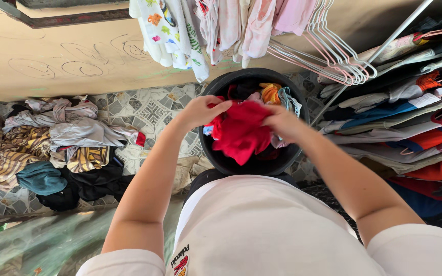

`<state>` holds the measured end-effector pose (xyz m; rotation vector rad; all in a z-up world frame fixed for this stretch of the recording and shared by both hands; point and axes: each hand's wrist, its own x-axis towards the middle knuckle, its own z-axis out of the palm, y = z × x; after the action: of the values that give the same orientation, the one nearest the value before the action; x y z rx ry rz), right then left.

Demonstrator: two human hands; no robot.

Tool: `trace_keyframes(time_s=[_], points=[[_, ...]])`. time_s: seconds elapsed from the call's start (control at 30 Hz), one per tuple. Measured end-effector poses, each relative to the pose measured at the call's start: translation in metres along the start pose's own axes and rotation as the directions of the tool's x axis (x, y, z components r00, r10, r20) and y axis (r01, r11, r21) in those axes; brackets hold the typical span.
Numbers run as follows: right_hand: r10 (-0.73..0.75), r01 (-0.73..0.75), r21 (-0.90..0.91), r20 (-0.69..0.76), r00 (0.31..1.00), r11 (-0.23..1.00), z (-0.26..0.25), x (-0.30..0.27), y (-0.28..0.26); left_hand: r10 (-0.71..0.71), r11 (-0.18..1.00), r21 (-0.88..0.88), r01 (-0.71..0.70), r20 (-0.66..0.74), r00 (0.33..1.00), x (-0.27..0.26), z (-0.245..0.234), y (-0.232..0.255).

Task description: The person hangs laundry by taking garments from a bucket, attaching them to individual hangers and a multi-clip hanger, and hanging the hangers onto a rod.

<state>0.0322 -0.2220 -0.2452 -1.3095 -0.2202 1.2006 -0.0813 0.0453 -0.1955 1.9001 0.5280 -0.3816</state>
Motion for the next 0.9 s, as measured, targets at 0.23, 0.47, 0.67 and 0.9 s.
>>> trace_keyframes(time_s=[0.23, 0.47, 0.67, 0.9], points=[[0.051, -0.035, 0.231, -0.064, 0.997, 0.972, -0.098, -0.054, -0.032, 0.011, 0.996, -0.087, -0.005, 0.069, 0.998, -0.006, -0.018, -0.034], [-0.181, 0.047, -0.932, -0.020, 0.983, 0.359, -0.035, -0.044, -0.004, 0.122, 0.957, -0.272, -0.100, 0.066, 0.990, 0.006, -0.019, -0.027], [-0.711, 0.055, -0.995, -0.024, 0.703, 0.088, -0.016, -0.023, 0.025, 0.260, 0.901, -0.368, -0.232, 0.028, 0.965, 0.029, 0.007, -0.006], [-0.689, -0.201, -0.886, 0.165, 0.706, -0.418, 0.007, -0.021, -0.014, 0.461, 0.857, 0.108, -0.503, 0.275, 0.844, 0.068, 0.065, -0.006]])
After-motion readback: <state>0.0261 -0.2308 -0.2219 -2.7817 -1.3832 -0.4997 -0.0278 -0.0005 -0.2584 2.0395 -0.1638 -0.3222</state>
